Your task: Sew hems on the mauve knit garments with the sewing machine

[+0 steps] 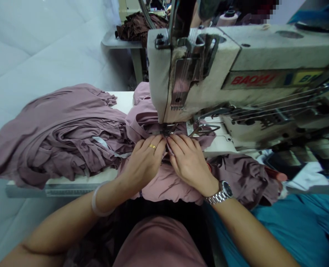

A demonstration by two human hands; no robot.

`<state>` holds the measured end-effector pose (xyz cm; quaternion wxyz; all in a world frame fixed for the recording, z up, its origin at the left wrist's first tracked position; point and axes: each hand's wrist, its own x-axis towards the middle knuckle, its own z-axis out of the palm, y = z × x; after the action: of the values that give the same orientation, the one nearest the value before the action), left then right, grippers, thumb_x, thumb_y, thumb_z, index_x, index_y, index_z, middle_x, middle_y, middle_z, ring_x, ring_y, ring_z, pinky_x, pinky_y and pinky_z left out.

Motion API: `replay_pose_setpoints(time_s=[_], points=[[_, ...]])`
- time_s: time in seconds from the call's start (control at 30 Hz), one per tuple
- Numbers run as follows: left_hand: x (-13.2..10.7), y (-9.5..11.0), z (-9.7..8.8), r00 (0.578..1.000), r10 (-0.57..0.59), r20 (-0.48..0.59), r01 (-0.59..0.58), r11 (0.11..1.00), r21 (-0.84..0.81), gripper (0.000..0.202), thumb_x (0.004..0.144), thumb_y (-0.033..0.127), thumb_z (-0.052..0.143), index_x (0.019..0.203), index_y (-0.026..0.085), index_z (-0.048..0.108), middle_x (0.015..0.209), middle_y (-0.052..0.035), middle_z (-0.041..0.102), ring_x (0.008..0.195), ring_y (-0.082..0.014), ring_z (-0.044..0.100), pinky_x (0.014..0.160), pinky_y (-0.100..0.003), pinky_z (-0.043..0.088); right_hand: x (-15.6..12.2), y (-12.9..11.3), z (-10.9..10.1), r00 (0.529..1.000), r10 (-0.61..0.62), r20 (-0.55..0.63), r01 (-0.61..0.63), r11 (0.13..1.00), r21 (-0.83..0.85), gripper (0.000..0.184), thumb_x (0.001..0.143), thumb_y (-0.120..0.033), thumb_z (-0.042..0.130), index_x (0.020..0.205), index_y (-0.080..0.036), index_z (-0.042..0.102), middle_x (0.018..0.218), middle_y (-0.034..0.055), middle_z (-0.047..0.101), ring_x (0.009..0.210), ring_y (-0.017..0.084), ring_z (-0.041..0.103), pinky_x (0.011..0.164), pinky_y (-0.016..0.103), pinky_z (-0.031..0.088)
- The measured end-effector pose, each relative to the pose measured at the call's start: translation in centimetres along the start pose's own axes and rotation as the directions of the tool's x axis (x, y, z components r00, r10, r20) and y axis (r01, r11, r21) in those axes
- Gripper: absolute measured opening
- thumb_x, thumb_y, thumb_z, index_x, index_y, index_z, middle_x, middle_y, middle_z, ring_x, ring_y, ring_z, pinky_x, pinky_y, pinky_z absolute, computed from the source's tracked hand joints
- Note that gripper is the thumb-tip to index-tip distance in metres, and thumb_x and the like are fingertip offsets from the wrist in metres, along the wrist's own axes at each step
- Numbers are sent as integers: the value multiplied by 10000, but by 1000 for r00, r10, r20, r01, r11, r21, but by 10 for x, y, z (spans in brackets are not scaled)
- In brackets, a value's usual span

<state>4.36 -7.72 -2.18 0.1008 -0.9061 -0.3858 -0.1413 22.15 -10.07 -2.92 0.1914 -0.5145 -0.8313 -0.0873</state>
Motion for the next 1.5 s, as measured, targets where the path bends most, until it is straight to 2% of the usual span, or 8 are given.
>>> replay_pose_setpoints(time_s=[0.1, 0.23, 0.4, 0.67, 0.93, 1.13, 1.3, 1.5], points=[[0, -2, -1, 1000, 22, -17, -22, 1000, -11, 399, 928, 138, 504, 1321, 71, 528, 1350, -137, 560, 1214, -271, 521, 974, -409, 469, -2, 1, 2, 999, -3, -34, 4, 999, 33, 416, 949, -224, 443, 1326, -67, 526, 1340, 133, 568, 1186, 292, 482, 979, 472, 417], [-3, -12, -2, 991, 116, -70, -121, 990, -66, 324, 931, 142, 531, 1247, 100, 589, 1252, -96, 632, 1149, -243, 571, 948, -378, 506, -7, 3, 4, 986, -28, -163, 55, 984, 167, 304, 929, -154, 480, 1198, -91, 607, 1196, 117, 641, 1120, 250, 512, 956, 431, 442], [-4, -21, 0, 973, 171, -156, -195, 969, -152, 249, 924, 159, 568, 1159, 108, 633, 1182, -86, 665, 1145, -268, 578, 944, -404, 526, -8, 4, 3, 974, 32, -223, 34, 959, 283, 212, 915, -154, 542, 1098, -140, 647, 1081, 78, 675, 1043, 211, 539, 919, 404, 460], [2, -16, 0, 965, 134, -226, -173, 971, -164, 205, 960, 213, 528, 1098, 101, 628, 1117, -103, 687, 1027, -253, 638, 858, -397, 558, 1, 3, 1, 985, 20, -173, 19, 975, 221, 217, 926, -167, 522, 1085, -127, 665, 1058, 87, 676, 993, 218, 543, 874, 403, 467], [13, -22, 1, 984, 82, -157, -109, 979, -170, 268, 977, 306, 505, 1117, 110, 623, 1114, -117, 674, 1018, -242, 641, 844, -384, 549, 8, 10, 3, 994, 72, -79, -50, 967, 250, 278, 937, -166, 492, 1154, -113, 660, 1117, 111, 661, 1038, 233, 577, 907, 420, 491], [20, -34, -1, 987, 124, -104, -146, 962, -232, 295, 1000, 338, 453, 1093, 130, 639, 1121, -101, 677, 1020, -231, 646, 856, -374, 534, 10, 20, 6, 994, 92, -57, -67, 938, 341, 273, 947, -196, 487, 1138, -126, 670, 1109, 107, 672, 1049, 223, 595, 943, 421, 499], [16, -36, 2, 983, 118, -144, -149, 963, -225, 288, 997, 323, 463, 1129, 130, 631, 1158, -97, 674, 1039, -233, 643, 868, -383, 529, 7, 26, 6, 998, 47, -31, -34, 941, 336, 308, 940, -165, 483, 1202, -138, 644, 1182, 94, 652, 1099, 220, 580, 979, 416, 486], [13, -26, 5, 975, 124, -186, -148, 981, -122, 268, 978, 228, 487, 1167, 90, 618, 1155, -115, 666, 1047, -247, 633, 857, -380, 533, 5, 21, 4, 999, 17, -47, -6, 976, 216, 342, 946, -136, 443, 1234, -126, 627, 1209, 111, 637, 1105, 235, 567, 947, 422, 496]])
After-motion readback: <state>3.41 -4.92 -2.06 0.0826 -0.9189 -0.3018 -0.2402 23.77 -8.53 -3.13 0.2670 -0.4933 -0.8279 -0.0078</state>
